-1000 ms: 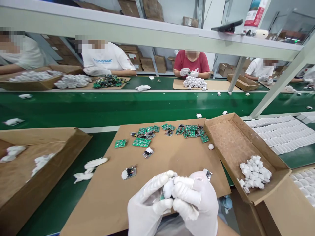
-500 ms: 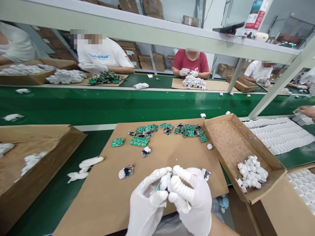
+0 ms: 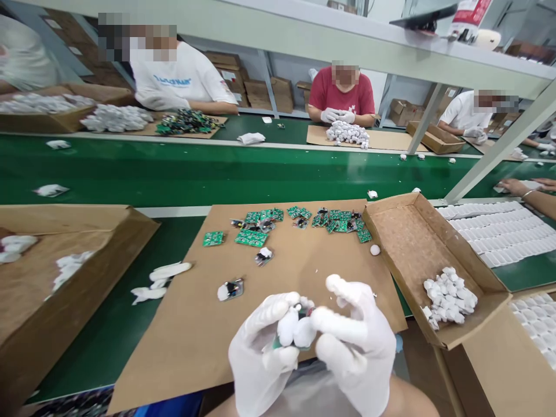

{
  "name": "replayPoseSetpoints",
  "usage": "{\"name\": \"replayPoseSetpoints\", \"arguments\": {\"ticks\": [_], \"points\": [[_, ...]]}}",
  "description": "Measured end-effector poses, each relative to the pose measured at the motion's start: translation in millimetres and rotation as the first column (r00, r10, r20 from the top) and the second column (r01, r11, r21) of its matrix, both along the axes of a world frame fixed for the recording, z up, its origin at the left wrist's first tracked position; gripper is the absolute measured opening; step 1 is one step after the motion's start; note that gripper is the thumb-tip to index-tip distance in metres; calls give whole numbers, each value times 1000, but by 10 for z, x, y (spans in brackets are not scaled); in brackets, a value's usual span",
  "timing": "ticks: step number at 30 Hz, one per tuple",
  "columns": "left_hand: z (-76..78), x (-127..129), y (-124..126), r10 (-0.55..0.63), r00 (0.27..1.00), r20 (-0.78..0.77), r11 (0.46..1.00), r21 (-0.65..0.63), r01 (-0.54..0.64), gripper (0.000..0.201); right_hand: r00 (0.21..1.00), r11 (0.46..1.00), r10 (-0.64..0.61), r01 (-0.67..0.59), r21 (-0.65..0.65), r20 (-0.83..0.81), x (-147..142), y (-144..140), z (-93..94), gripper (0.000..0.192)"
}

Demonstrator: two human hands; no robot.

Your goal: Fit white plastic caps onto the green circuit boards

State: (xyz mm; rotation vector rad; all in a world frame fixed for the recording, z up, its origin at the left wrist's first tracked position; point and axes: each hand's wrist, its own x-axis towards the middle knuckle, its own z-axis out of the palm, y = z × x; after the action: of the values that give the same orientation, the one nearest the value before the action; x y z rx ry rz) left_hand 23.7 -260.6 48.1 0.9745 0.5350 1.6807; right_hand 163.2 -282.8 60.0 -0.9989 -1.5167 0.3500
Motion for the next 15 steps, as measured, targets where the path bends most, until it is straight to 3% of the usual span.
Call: {"name": "replayPoseSetpoints", "arguments": {"ticks": [2,4,8,15], "points": [[-17,-21,-2,28,999,-25,1000,16,-27,37,992,998,-67,65,18,109,-87,42,60,10],[-28,-36,0,54,997,-51,998,15,-54,36,990,995,-99,98,14,101,-180,73,80,9],[-13,-39,-12,39,997,-61,998,-56,-43,34,997,1000,10,-9,9,-75,-259,57,14,3],[60,-56,-68,0,997,-72,992,-129,-10,35,997,995,67,-69,-70,-41,-73,-19,54,16]]}}
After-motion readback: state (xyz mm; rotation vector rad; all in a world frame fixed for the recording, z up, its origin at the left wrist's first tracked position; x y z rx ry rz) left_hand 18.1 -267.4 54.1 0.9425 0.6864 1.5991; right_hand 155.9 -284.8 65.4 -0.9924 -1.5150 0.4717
